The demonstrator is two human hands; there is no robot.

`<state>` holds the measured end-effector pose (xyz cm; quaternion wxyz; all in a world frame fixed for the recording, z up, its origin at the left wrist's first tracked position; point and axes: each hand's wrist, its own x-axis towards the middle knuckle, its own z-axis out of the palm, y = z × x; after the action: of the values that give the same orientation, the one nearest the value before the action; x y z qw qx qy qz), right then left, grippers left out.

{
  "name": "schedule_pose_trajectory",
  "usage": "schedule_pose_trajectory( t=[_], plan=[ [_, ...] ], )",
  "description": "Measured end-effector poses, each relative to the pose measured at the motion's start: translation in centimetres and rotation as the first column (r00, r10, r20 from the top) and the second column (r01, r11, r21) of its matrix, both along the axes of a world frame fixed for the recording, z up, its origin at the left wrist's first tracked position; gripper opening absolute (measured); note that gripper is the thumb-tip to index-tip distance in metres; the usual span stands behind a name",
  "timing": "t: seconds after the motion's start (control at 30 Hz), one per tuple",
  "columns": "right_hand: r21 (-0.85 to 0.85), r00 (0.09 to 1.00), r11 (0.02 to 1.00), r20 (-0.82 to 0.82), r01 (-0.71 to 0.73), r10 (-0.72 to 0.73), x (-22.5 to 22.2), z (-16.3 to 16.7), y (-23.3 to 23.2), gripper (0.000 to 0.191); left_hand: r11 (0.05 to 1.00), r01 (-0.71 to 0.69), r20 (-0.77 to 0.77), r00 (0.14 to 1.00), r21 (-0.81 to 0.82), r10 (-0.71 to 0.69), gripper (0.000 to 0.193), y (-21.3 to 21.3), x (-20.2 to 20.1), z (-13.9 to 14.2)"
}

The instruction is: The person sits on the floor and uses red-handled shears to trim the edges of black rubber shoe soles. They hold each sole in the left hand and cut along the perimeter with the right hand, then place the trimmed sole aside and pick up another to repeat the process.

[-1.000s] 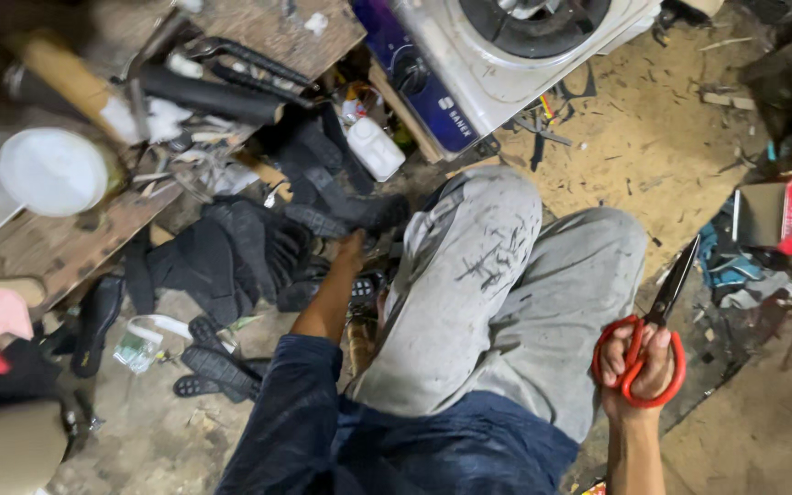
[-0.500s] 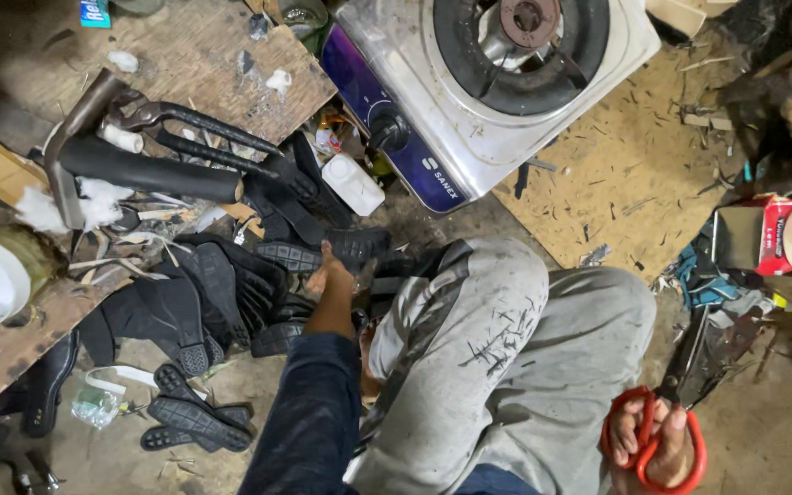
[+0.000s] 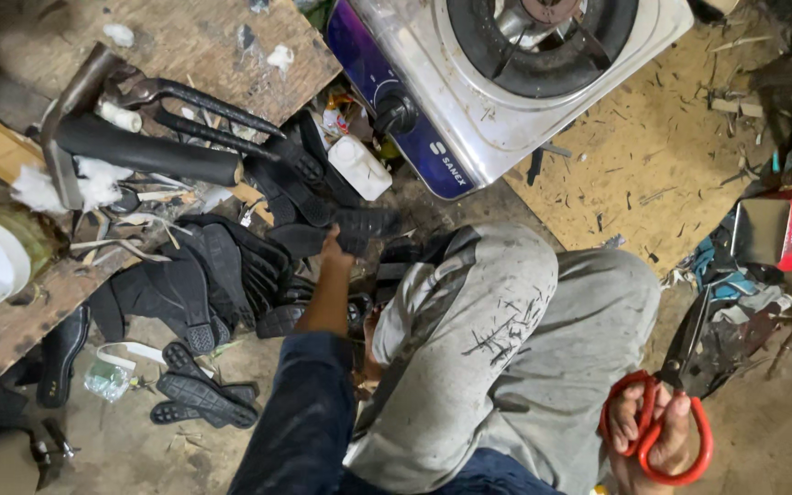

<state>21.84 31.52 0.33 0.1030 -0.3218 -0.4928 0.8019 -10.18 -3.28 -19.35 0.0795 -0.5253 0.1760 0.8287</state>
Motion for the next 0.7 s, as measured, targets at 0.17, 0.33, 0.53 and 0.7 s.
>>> schedule_pose_trajectory(
  t=[0.17,0.33,0.53,0.7],
  plan=[
    [0.018,1.0,1.0,-0.01,-0.019,0.02,-0.9,-0.5,-0.9,0.059,0.85,0.473,0.23,0.876,-0.233,-0.424,0.055,-2.5,4.5,2.3],
    [0.119,0.999,0.992,0.044,-0.032,0.027,-2.4,-0.9,-1.8,0.055,0.857,0.474,0.111,0.88,-0.199,-0.461,0.044,-7.6,11.1,7.1],
    [0.162,0.999,0.986,-0.003,-0.047,0.048,-4.4,-0.6,-4.0,0.055,0.211,0.701,-0.036,0.256,-0.681,-0.966,0.039,-15.4,9.6,17.4],
    [0.164,0.979,0.984,-0.202,0.064,-0.03,-4.4,0.5,-7.4,0.057,-0.11,0.378,0.027,-0.219,-0.919,-0.975,0.063,-13.8,2.8,25.9]
  ],
)
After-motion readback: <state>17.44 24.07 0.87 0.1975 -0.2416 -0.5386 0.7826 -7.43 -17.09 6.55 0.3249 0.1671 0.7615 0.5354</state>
